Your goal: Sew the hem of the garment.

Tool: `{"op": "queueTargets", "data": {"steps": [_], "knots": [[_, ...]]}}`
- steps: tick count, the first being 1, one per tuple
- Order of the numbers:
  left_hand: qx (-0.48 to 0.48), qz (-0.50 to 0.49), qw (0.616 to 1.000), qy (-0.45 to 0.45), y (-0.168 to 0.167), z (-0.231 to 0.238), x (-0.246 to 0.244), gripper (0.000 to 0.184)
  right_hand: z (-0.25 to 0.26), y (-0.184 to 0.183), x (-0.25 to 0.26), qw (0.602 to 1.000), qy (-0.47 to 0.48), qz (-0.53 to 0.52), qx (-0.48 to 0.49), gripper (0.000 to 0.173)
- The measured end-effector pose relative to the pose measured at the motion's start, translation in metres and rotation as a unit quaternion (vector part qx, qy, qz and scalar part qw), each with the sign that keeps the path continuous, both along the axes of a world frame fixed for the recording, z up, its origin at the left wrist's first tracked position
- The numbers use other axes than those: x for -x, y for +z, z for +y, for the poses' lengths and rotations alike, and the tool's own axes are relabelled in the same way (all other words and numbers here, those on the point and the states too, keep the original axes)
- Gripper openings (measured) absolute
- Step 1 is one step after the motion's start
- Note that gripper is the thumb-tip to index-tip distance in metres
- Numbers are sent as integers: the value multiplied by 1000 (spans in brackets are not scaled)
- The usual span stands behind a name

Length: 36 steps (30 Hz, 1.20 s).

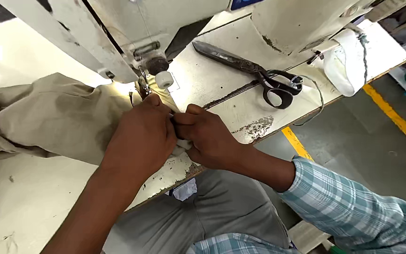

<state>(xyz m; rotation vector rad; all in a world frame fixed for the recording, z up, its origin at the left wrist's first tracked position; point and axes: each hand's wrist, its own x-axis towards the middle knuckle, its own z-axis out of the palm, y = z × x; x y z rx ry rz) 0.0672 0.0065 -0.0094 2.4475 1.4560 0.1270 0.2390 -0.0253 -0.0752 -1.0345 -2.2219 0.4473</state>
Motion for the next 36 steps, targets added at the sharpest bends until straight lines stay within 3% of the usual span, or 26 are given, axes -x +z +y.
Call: {"op": "queueTargets", "data": {"steps": [11,15,20,32,36], "knots": [[-32,14,999,40,1,-18,3,28,-5,0,-2,1000,-13,7,16,20],[-94,-46,991,85,-4,-29,11,16,-7,-1,-1,999,-31,-8,13,21],[-47,-65,991,105,0,-25,9,14,-6,-3,-3,1000,-21,5,18,20],[23,-76,997,3,-5,-22,16,26,-4,-6,-4,998,11,59,8,20],[24,-68,997,-12,-3,-21,17,29,-16,22,-18,998,0,20,55,31]]}}
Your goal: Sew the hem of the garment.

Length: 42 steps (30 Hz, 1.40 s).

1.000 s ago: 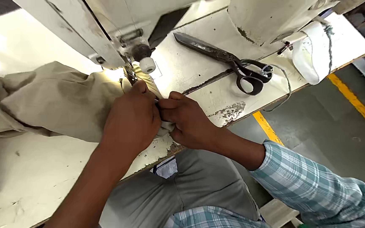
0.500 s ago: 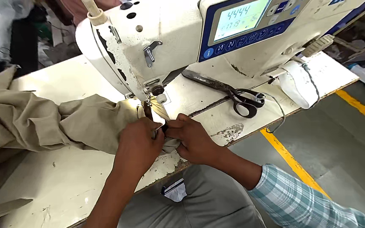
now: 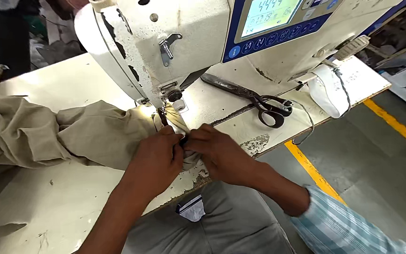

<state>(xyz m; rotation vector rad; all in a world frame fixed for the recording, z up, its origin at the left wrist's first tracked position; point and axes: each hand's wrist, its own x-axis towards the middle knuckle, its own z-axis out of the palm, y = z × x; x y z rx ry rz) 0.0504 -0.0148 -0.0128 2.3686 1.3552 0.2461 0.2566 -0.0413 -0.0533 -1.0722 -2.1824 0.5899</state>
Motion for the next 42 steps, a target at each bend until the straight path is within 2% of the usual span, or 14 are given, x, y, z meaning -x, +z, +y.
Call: {"op": "queueTargets", "data": {"steps": [3,5,6,9,10,14,18,21,26,29,31,36,39,42], "knots": [[-17,1,1000,-5,-4,-4,-1,32,-13,21,-6,989,-122,43,65,20],[-28,3,1000,-8,-6,-7,-2,30,-15,20,2,981,-173,-21,87,35],[-38,6,999,-10,-7,-8,-3,28,-13,17,7,980,-178,-43,83,36],[-69,16,997,-9,-10,-10,-4,22,-4,17,15,982,-174,-46,58,12],[-67,20,997,-10,-10,-10,-4,22,-2,21,17,983,-173,-29,57,11],[-59,27,998,-26,-10,-5,0,21,7,27,16,987,-127,-9,95,20],[-75,29,996,-31,-10,-1,0,24,67,16,8,981,-135,6,142,33],[-78,30,996,-28,-12,-2,1,26,101,8,23,975,-178,-31,131,23],[-80,25,996,-40,-10,1,2,27,103,18,36,960,-229,-56,153,23],[-83,35,995,-46,-8,1,2,25,100,9,47,963,-257,-38,76,25],[-81,35,996,-30,-8,-1,3,22,99,3,48,966,-248,-27,60,21],[-64,23,998,3,-11,-5,3,22,78,17,15,979,-168,23,112,18],[-43,7,999,2,-12,-5,4,21,41,40,10,979,-113,-53,162,24],[-50,-8,999,-5,-14,-4,5,30,36,49,7,976,-96,-102,166,17]]}}
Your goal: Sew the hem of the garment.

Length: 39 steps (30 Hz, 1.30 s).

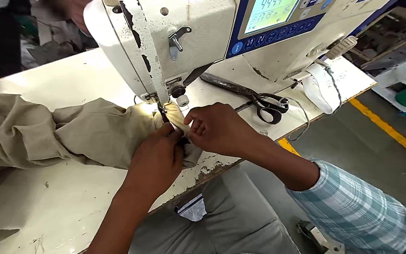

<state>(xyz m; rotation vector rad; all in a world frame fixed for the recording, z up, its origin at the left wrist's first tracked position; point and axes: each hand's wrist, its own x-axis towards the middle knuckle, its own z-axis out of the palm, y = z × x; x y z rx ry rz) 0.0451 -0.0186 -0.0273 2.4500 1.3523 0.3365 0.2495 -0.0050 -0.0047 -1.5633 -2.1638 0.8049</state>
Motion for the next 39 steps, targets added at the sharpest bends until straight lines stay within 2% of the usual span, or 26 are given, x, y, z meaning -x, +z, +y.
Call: {"op": "queueTargets", "data": {"steps": [10,15,24,27,30,35,39], "knots": [[-3,-5,1000,-13,-1,0,2,34,25,8,2,997,37,-40,46,16],[-8,-2,1000,-19,-1,0,2,34,29,13,1,997,26,-53,45,22],[-17,8,1000,-20,-1,-1,2,28,30,11,9,996,8,-53,65,16],[-10,7,1000,-20,0,-1,3,30,30,14,12,996,9,-78,49,13],[-5,7,1000,-21,1,-2,3,30,31,12,14,995,2,-96,25,18],[-5,2,1000,-11,-2,0,3,29,25,7,18,998,-14,-47,36,15],[-10,-6,1000,1,-2,-3,5,26,21,3,15,993,55,-7,103,21]]}}
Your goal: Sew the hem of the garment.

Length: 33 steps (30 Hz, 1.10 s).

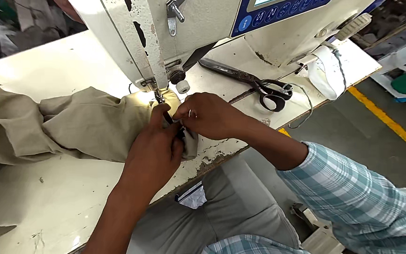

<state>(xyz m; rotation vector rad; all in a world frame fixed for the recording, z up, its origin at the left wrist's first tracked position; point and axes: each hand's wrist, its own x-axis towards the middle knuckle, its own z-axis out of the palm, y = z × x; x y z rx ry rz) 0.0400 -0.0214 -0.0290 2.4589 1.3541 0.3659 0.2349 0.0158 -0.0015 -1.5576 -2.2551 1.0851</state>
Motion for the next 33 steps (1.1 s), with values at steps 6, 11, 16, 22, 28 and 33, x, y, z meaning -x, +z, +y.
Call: {"op": "queueTargets", "data": {"steps": [6,11,16,22,28,33], "knots": [[-8,8,1000,-2,1,3,-2,29,17,-13,-12,998,-19,51,-32,32],[-25,6,1000,4,-2,2,-4,33,47,-35,6,979,-166,30,-118,23],[-7,-2,1000,9,0,2,-6,28,51,-45,7,967,-190,76,-153,23],[5,-18,1000,9,-3,3,-5,24,-9,-26,-23,994,-29,97,-47,32],[6,-21,1000,9,-3,5,-5,33,-3,-8,-21,998,-50,5,-41,14],[10,-13,1000,10,-3,2,-5,26,10,-5,-8,999,-15,-15,-50,18]]}}
